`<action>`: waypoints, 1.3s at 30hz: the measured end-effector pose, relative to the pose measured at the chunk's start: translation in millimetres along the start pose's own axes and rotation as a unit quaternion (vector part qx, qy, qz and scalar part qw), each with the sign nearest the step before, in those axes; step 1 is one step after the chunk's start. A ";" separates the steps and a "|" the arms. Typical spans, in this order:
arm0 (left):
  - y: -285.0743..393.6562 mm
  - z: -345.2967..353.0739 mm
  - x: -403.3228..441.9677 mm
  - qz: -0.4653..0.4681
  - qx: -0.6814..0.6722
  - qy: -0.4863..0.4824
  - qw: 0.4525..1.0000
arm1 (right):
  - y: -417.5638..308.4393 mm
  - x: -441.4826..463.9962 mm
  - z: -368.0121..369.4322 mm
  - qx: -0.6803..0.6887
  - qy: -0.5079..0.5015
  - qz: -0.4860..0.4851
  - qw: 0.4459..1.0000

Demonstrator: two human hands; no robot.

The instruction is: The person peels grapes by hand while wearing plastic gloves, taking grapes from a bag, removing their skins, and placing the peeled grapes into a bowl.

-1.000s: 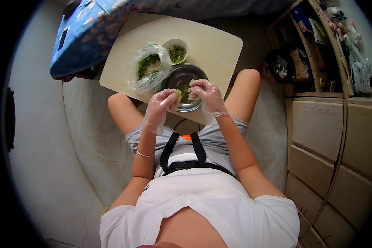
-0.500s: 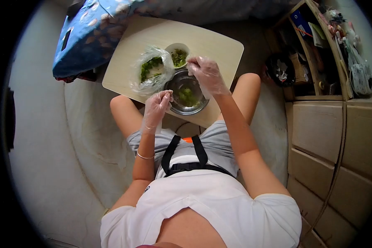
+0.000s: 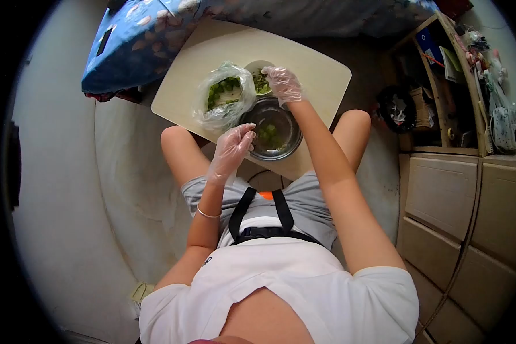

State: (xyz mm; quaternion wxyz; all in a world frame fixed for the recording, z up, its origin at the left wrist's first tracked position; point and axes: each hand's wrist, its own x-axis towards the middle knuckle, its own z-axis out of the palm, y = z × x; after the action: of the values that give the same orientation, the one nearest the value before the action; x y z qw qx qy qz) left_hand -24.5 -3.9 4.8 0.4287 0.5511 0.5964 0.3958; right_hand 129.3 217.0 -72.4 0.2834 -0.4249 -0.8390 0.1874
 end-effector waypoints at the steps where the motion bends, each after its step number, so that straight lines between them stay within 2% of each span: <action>1: -8.6 2.1 1.6 0.000 0.000 0.000 1.000 | -0.7 -0.1 -2.1 0.006 0.020 -0.023 1.000; 2: -21.0 5.8 3.7 0.002 -0.009 -0.003 1.000 | -2.0 -0.5 -3.6 0.006 0.020 -0.023 1.000; 4: -22.9 6.2 6.2 0.004 -0.016 -0.005 1.000 | -10.0 -0.2 -8.1 0.038 0.042 0.054 0.997; 5: -24.2 7.1 6.4 0.004 -0.005 -0.006 1.000 | -9.6 1.1 -7.1 0.039 0.042 0.053 0.997; 7: -20.0 7.4 5.0 0.001 0.005 -0.007 1.000 | -3.3 1.0 -1.1 0.086 -0.026 0.066 0.994; 8: -17.8 7.5 4.7 0.010 0.030 -0.011 0.999 | -0.5 -1.1 2.1 0.087 -0.026 0.066 0.994; 10: -17.8 7.1 5.3 0.018 0.056 -0.014 0.998 | -4.4 -3.5 1.1 0.191 0.054 0.086 0.976; 13: -18.0 4.3 5.5 0.060 0.032 0.001 0.998 | -6.8 -5.3 -1.8 0.196 0.045 0.089 0.976; 14: -17.7 0.1 8.1 -0.015 -0.020 0.008 1.000 | -8.4 -8.2 -1.5 0.196 0.045 0.090 0.976; 15: -13.5 -5.0 11.3 -0.090 -0.072 0.016 0.993 | -9.3 -11.9 -0.5 0.276 0.075 0.131 0.949; 16: -7.5 -11.7 14.9 -0.121 -0.103 0.037 0.987 | -10.4 -15.8 0.5 0.354 0.105 0.171 0.914; 17: -15.9 -18.5 21.5 -0.121 -0.103 0.037 0.987 | -11.6 -22.0 0.7 0.354 0.105 0.171 0.914; 19: -44.7 -35.2 42.8 -0.070 -0.145 0.094 0.982 | -17.6 -40.4 -3.1 0.588 0.077 0.240 0.769; 20: -54.8 -43.7 56.0 -0.069 -0.147 0.092 0.982 | -26.0 -52.0 -6.6 0.608 0.078 0.246 0.750; 22: -71.0 -61.0 85.5 -0.007 0.009 0.142 0.990 | -38.6 -77.5 -8.3 0.626 0.064 0.263 0.731; 23: -78.4 -67.0 98.0 -0.007 0.008 0.140 0.990 | -44.0 -91.0 -8.0 0.646 0.049 0.279 0.709; 24: -84.9 -71.5 110.5 0.066 0.148 0.143 0.976 | -46.8 -104.4 -5.9 0.645 0.052 0.280 0.709; 25: -86.5 -71.7 119.3 0.138 0.284 0.143 0.938 | -49.2 -118.5 -3.0 0.652 0.035 0.283 0.702; 26: -87.6 -69.9 126.9 0.140 0.284 0.139 0.938 | -51.1 -130.9 -1.3 0.660 0.019 0.286 0.695; 28: -86.6 -67.2 141.3 0.028 0.443 0.014 0.896 | -60.8 -147.6 -5.8 0.647 0.014 0.317 0.693; 31: -122.8 -59.0 159.6 0.004 0.496 -0.018 0.868 | -71.1 -159.2 -17.7 0.634 0.005 0.356 0.687; 37: -133.1 -54.7 169.0 -0.034 0.488 -0.056 0.870 | -68.6 -161.5 -31.8 0.633 -0.024 0.334 0.698; 39: -130.4 -56.2 164.7 -0.032 0.496 -0.022 0.867 | -73.2 -159.1 -32.7 0.619 -0.026 0.338 0.709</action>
State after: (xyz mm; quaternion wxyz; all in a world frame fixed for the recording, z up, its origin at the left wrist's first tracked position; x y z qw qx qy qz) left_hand -123.3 150.0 -112.8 0.1243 0.6806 0.7218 0.0211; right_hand 181.8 47.5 -56.9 0.3784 -0.4043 -0.3431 0.7588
